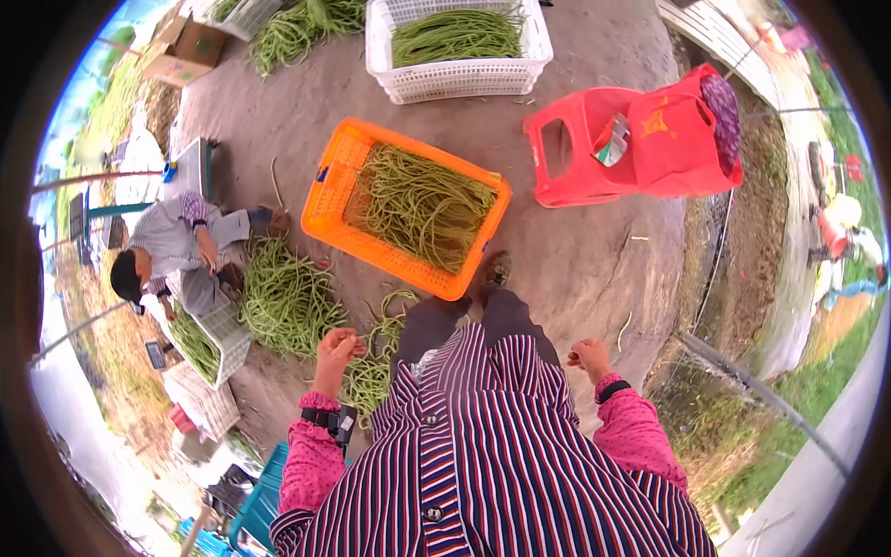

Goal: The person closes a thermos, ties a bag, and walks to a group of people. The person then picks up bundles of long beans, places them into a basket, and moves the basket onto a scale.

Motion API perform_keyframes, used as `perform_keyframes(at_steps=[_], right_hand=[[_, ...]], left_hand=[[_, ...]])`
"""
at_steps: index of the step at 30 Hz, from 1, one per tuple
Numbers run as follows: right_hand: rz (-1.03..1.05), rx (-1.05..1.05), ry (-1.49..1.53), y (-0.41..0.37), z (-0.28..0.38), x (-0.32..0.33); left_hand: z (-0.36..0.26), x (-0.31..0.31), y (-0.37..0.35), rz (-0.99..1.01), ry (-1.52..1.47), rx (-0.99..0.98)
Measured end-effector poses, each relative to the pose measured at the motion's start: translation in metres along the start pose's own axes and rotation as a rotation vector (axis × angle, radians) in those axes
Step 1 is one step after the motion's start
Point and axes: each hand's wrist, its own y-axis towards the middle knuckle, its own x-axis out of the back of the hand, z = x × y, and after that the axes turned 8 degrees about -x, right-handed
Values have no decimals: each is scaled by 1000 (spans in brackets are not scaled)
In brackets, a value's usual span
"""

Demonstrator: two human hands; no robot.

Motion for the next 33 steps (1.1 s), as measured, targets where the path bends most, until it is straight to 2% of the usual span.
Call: perform_keyframes(at_steps=[3, 6, 10, 15, 20, 23, 26, 29, 32, 33], right_hand=[[2, 76, -112, -2, 18, -8], [1, 169, -209, -1, 52, -5], [-25, 229, -356, 11, 98, -5], [86, 349, -406, 30, 177, -38], [193, 447, -605, 68, 271, -95], [263, 573, -688, 101, 311, -127], [125, 636, -905, 138, 335, -162], [65, 760, -1085, 193, 343, -191], [85, 771, -1045, 250, 340, -216], [21, 768, -1125, 266, 341, -227]], left_hand=[[23, -3, 13, 6, -13, -47], [53, 4, 22, -53, -73, 7], [100, 26, 9, -192, -118, 164], [110, 33, -32, -379, -220, 326], [106, -19, -42, -571, -498, 378], [113, -68, -15, -520, -593, 448], [119, -116, 42, -374, -536, 487], [136, -149, 113, -202, -540, 430], [153, -173, 184, -130, -538, 421], [160, -180, 204, -145, -571, 429]])
